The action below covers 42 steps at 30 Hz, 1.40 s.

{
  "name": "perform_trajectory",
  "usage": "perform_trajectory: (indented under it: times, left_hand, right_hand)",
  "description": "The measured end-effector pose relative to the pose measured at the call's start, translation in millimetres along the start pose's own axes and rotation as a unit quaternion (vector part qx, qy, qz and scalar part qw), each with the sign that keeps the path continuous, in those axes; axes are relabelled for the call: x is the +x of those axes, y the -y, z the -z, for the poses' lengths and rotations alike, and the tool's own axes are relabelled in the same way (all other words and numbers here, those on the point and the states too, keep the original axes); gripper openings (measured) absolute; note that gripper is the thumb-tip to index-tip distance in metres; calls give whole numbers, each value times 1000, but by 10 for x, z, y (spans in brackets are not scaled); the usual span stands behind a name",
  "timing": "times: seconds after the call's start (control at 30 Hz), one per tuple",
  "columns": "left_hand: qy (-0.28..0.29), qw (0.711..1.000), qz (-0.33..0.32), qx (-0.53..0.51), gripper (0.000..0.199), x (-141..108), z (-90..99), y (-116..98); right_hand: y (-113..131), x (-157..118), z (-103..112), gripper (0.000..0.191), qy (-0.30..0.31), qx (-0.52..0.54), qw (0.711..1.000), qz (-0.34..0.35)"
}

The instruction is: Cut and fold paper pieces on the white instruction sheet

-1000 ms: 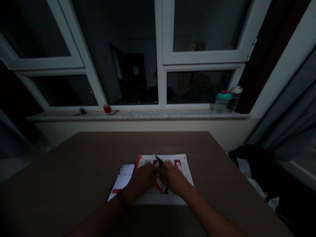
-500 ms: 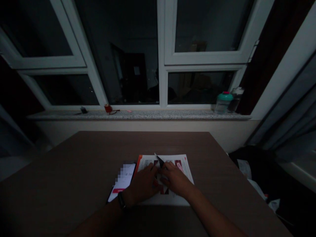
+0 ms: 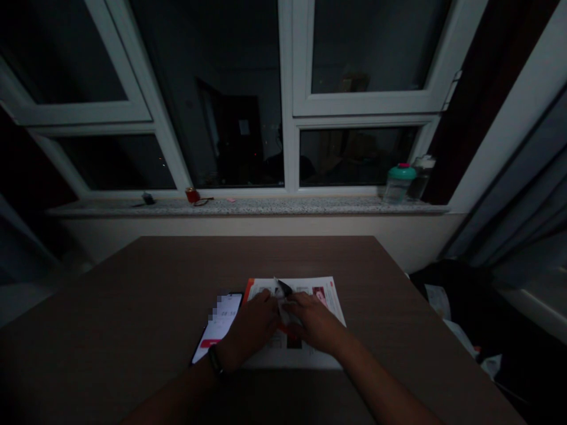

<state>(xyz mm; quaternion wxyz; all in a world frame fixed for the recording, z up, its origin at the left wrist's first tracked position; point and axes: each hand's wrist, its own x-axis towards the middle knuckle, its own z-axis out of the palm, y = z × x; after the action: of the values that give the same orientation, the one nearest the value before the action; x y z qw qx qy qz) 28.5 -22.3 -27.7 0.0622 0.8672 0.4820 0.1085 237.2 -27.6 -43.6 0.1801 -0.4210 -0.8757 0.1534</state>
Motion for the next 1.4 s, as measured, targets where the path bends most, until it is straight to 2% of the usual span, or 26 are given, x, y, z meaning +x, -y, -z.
perform_trajectory:
  times: [0.13, 0.27, 0.43, 0.6, 0.8, 0.93, 1.13, 1.3, 1.4]
  left_hand:
    - [-41, 998, 50, 15, 19, 29, 10, 44]
    - [-57, 997, 55, -20, 33, 49, -30, 61]
    - [-61, 996, 48, -36, 36, 51, -22, 49]
    - [-43, 997, 41, -56, 35, 51, 8, 31]
    - [-9, 999, 38, -35, 25, 46, 35, 18]
    - [14, 999, 35, -31, 18, 28, 79, -1]
    - [22, 999, -3, -32, 18, -16, 62, -93]
    - [38, 996, -62, -42, 21, -50, 6, -166]
    - [31, 994, -89, -57, 25, -61, -13, -174]
  right_hand:
    - [-11, 0, -2, 47, 7, -7, 1000, 16]
    - [26, 21, 12, 39, 4, -60, 998, -7]
    - [50, 19, 29, 37, 19, -70, 997, -7]
    - [26, 15, 26, 41, 4, -72, 997, -3]
    - [9, 48, -4, 41, -14, -134, 990, -42]
    - [22, 66, -15, 39, -20, -131, 990, -53]
    - [-16, 59, -56, 39, -51, -57, 995, -59]
    - [9, 85, -19, 9, -74, -70, 991, -82]
    - [10, 106, -7, 4, -69, -81, 990, -94]
